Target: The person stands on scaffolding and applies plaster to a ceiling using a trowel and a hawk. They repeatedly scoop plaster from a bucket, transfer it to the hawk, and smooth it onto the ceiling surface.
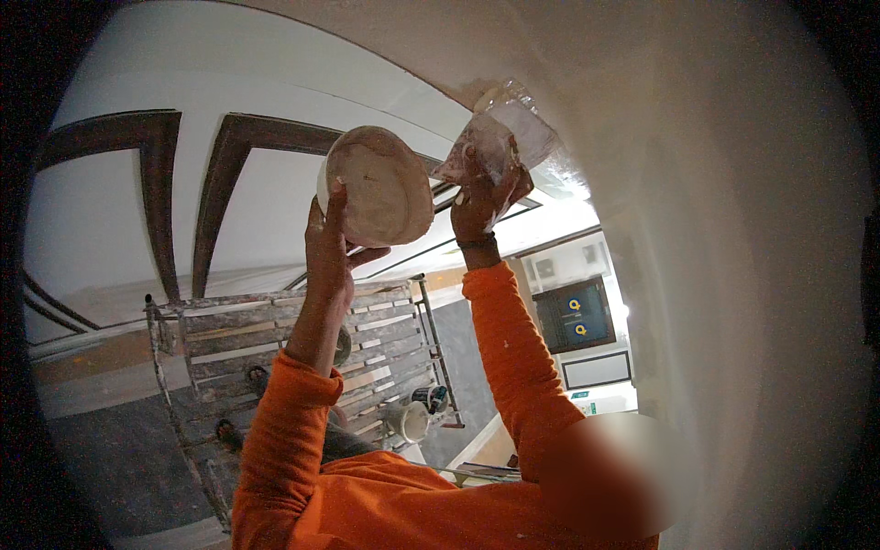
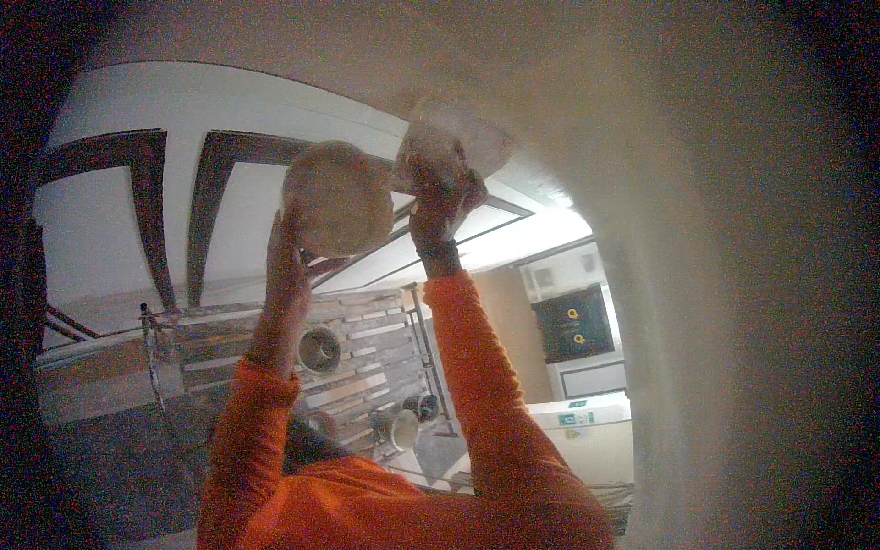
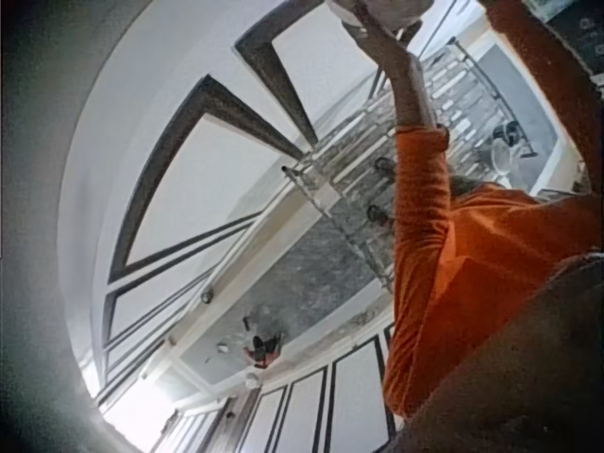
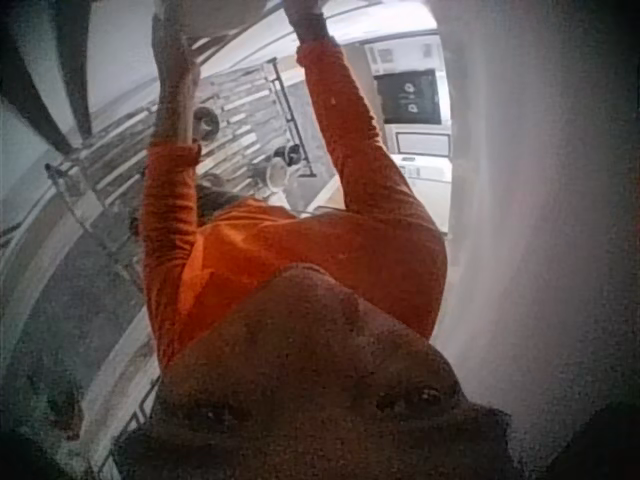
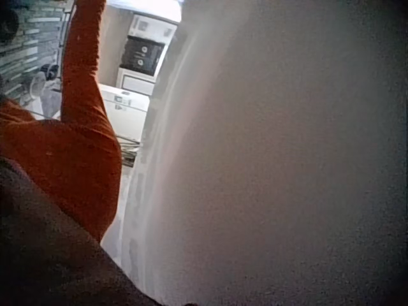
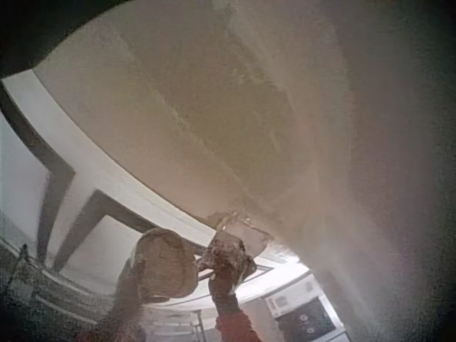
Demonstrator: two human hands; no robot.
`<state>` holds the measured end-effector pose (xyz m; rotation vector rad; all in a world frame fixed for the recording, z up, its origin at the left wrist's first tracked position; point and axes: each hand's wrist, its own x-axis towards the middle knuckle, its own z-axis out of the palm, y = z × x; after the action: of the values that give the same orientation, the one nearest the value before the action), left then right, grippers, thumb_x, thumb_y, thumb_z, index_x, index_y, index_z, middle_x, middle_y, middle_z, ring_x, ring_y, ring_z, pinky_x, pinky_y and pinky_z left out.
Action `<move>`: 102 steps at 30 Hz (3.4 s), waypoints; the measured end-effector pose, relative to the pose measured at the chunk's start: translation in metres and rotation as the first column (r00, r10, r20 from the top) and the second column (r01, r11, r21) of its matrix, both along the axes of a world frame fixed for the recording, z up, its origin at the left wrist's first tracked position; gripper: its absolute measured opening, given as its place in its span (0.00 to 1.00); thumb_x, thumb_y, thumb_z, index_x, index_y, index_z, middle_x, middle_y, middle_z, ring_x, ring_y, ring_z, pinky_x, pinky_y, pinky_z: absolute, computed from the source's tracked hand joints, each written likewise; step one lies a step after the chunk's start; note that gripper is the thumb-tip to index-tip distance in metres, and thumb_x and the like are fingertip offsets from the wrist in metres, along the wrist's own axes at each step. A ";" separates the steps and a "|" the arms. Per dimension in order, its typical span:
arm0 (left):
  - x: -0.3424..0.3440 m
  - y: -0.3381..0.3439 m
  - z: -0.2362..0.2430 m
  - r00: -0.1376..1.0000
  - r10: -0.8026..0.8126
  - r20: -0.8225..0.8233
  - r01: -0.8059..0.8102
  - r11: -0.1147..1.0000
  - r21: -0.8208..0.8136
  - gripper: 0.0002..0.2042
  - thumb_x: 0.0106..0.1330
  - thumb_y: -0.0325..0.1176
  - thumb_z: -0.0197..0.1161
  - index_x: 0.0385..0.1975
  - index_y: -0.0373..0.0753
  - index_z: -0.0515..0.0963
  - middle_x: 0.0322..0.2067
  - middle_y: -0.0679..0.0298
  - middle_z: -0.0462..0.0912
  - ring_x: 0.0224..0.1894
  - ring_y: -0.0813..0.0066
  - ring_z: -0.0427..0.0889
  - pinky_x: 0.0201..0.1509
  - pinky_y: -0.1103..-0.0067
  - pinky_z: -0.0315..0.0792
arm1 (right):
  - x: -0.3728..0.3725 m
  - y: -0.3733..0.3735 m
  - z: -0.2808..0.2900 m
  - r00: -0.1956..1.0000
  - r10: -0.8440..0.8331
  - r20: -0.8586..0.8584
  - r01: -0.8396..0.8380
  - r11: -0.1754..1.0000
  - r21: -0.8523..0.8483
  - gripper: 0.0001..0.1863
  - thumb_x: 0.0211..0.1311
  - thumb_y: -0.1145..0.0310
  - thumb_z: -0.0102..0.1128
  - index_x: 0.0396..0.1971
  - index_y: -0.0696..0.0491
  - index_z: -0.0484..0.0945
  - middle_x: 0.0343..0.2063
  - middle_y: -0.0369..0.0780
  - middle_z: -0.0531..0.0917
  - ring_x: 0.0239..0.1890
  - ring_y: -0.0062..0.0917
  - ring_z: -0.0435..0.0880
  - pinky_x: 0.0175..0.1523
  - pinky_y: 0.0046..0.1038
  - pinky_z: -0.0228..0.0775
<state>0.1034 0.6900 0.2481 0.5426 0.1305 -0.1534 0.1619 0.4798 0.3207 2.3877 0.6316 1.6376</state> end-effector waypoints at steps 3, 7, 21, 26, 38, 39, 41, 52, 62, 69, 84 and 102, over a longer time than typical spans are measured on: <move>0.003 0.000 -0.006 0.998 0.024 0.053 -0.023 0.999 -0.030 0.41 0.60 0.65 0.56 0.63 0.38 0.57 0.51 0.46 0.71 0.46 0.55 0.82 0.35 0.70 0.86 | -0.008 -0.014 -0.011 1.000 0.005 -0.012 -0.005 1.000 -0.007 0.15 0.59 0.67 0.63 0.47 0.48 0.79 0.48 0.42 0.77 0.49 0.40 0.65 0.52 0.39 0.57; 0.004 0.005 -0.009 0.998 0.034 0.052 -0.033 0.999 -0.033 0.41 0.60 0.64 0.56 0.63 0.38 0.57 0.51 0.45 0.71 0.46 0.54 0.82 0.34 0.70 0.86 | -0.061 0.014 -0.018 0.996 0.006 -0.092 0.012 0.980 0.198 0.15 0.67 0.71 0.50 0.50 0.51 0.79 0.55 0.45 0.75 0.52 0.39 0.70 0.53 0.38 0.61; -0.006 0.012 0.002 0.999 0.026 0.021 -0.026 1.000 0.013 0.40 0.61 0.64 0.56 0.64 0.39 0.58 0.54 0.49 0.70 0.51 0.55 0.79 0.40 0.66 0.84 | -0.082 0.161 0.022 0.956 0.283 -0.071 -0.113 0.584 0.804 0.32 0.67 0.62 0.53 0.64 0.65 0.57 0.61 0.56 0.66 0.63 0.43 0.67 0.65 0.40 0.59; -0.001 0.033 -0.019 0.997 0.072 0.027 -0.074 0.996 0.055 0.42 0.60 0.64 0.56 0.65 0.37 0.55 0.54 0.45 0.70 0.52 0.53 0.78 0.42 0.66 0.85 | -0.099 0.205 0.013 0.909 0.346 -0.231 -0.211 0.862 0.462 0.19 0.66 0.73 0.49 0.54 0.67 0.70 0.53 0.56 0.75 0.49 0.45 0.76 0.55 0.39 0.65; -0.011 0.035 -0.018 1.000 0.021 -0.023 -0.020 0.998 0.053 0.43 0.60 0.63 0.56 0.66 0.37 0.53 0.57 0.42 0.65 0.51 0.48 0.78 0.39 0.66 0.86 | -0.057 0.048 0.023 0.986 0.006 0.167 -0.029 0.990 0.137 0.22 0.70 0.65 0.43 0.61 0.56 0.69 0.56 0.51 0.73 0.56 0.40 0.69 0.56 0.40 0.60; -0.011 0.032 -0.021 1.000 0.022 -0.018 -0.021 0.999 0.047 0.43 0.60 0.63 0.56 0.66 0.37 0.53 0.56 0.43 0.65 0.51 0.48 0.78 0.39 0.66 0.86 | -0.046 0.039 0.023 0.982 0.017 0.188 -0.050 0.984 0.172 0.22 0.71 0.62 0.43 0.61 0.56 0.69 0.55 0.50 0.73 0.57 0.39 0.69 0.57 0.39 0.61; -0.013 0.025 -0.026 1.000 0.022 -0.007 -0.022 0.999 0.033 0.42 0.61 0.63 0.55 0.65 0.37 0.54 0.56 0.43 0.66 0.50 0.50 0.79 0.39 0.67 0.86 | -0.020 0.016 0.017 0.997 0.018 0.081 -0.042 0.952 0.302 0.23 0.70 0.62 0.45 0.62 0.54 0.67 0.56 0.49 0.69 0.59 0.39 0.65 0.59 0.42 0.58; -0.021 0.023 -0.034 0.997 -0.064 -0.035 0.065 0.997 0.046 0.38 0.63 0.64 0.52 0.66 0.44 0.56 0.59 0.52 0.66 0.55 0.55 0.76 0.44 0.64 0.82 | -0.073 0.007 -0.029 0.999 -0.021 -0.032 0.032 0.903 0.428 0.22 0.69 0.69 0.47 0.61 0.58 0.65 0.62 0.51 0.66 0.60 0.43 0.68 0.63 0.42 0.60; -0.033 0.018 -0.037 1.000 -0.026 0.001 0.026 0.999 0.030 0.43 0.59 0.65 0.56 0.65 0.37 0.55 0.57 0.45 0.64 0.54 0.50 0.76 0.41 0.65 0.85 | -0.063 0.087 0.033 0.918 0.395 0.027 -0.193 0.388 0.901 0.35 0.65 0.65 0.56 0.68 0.57 0.52 0.63 0.52 0.64 0.63 0.42 0.66 0.65 0.43 0.62; -0.020 0.003 -0.031 0.998 -0.062 0.014 0.062 0.998 0.014 0.41 0.61 0.63 0.56 0.66 0.39 0.55 0.57 0.47 0.65 0.54 0.52 0.76 0.41 0.64 0.85 | -0.096 0.168 0.012 0.897 0.355 -0.264 -0.164 0.821 0.546 0.23 0.68 0.62 0.50 0.56 0.62 0.69 0.57 0.52 0.73 0.57 0.48 0.71 0.61 0.43 0.60; -0.042 0.027 -0.053 0.989 -0.105 -0.106 0.108 0.994 0.021 0.40 0.62 0.62 0.56 0.67 0.43 0.55 0.60 0.51 0.64 0.57 0.54 0.74 0.44 0.62 0.83 | -0.007 -0.036 0.000 0.993 0.021 -0.117 0.031 0.906 0.422 0.26 0.67 0.74 0.39 0.66 0.51 0.61 0.63 0.48 0.62 0.63 0.44 0.59 0.65 0.45 0.52; -0.121 0.057 -0.140 0.967 -0.109 -0.230 0.132 0.987 0.089 0.40 0.63 0.60 0.56 0.69 0.44 0.51 0.61 0.51 0.62 0.58 0.55 0.72 0.43 0.64 0.83 | -0.038 0.014 0.045 0.957 0.287 -0.026 -0.096 0.403 0.910 0.29 0.63 0.70 0.52 0.63 0.59 0.60 0.54 0.48 0.72 0.51 0.35 0.76 0.50 0.34 0.73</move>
<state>-0.0176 0.7468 0.1083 0.6360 0.3275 -0.3290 0.1237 0.4943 0.3653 3.3312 -0.0753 2.2941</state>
